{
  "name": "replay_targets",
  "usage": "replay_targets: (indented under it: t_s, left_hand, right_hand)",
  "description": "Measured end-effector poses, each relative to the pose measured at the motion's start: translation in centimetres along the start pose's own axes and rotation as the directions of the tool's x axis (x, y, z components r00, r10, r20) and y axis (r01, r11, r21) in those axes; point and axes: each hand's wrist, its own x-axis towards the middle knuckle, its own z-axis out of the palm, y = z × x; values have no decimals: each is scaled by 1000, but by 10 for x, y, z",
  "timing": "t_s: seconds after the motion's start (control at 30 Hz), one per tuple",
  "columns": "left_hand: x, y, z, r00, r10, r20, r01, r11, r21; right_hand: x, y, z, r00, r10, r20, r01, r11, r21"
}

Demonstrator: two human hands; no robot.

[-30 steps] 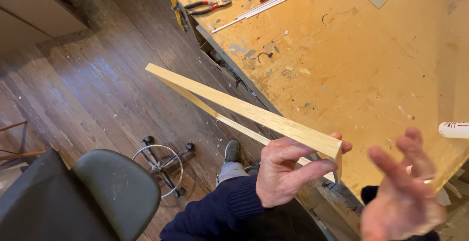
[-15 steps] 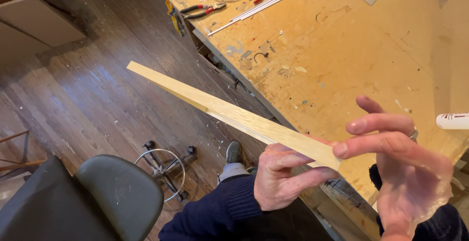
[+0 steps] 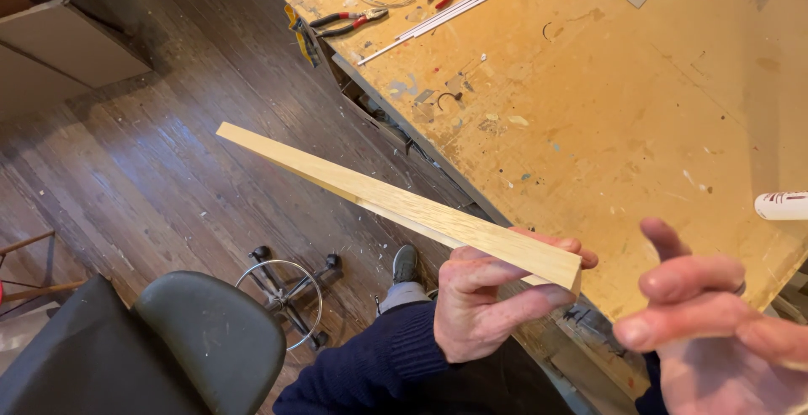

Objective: Apply wood glue to the joints of a wooden frame and assemble the pieces together.

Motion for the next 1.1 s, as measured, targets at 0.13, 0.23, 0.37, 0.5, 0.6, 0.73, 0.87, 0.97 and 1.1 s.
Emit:
replay_targets:
  t_s: [0.13, 0.23, 0.37, 0.5, 0.6, 0.73, 0.87, 0.97, 1.1]
  left_hand:
    - [1, -1, -2, 1000, 24, 14, -24, 1000, 3]
    - [1, 0, -2, 1000, 15, 12, -15, 1000, 15]
    - [1, -1, -2, 1000, 28, 8, -28, 999, 22]
    - [0, -5, -2, 1000, 4, 7, -4, 1000, 16]
    - [-3, -8, -2, 999, 35, -5, -34, 995, 89]
    - [-3, -6, -1, 1000, 24, -17, -23, 998, 58]
    - [0, -3, -2, 999, 40, -8, -39, 995, 89]
    - [1, 7, 0, 1000, -30, 4, 30, 1000, -4]
    - [1, 0, 0, 999, 9, 36, -10, 1000, 19]
  right_hand:
    - [7, 14, -4, 996, -34, -78, 29, 998, -61]
    - [25, 21, 13, 980, -176, -97, 162, 977, -136]
    - [28, 29, 24, 944, -313, -104, 273, 918, -287]
    - [30, 25, 32, 945, -321, -66, 281, 897, -340]
    - [32, 23, 30, 953, -304, -4, 282, 888, -363]
    - [28, 31, 18, 920, -378, 103, 382, 807, -450]
    - [24, 14, 26, 938, -344, -40, 286, 835, -469]
    - [42, 12, 17, 950, -290, -113, 230, 898, -375]
    - [63, 3, 16, 956, -294, -22, 273, 910, -312]
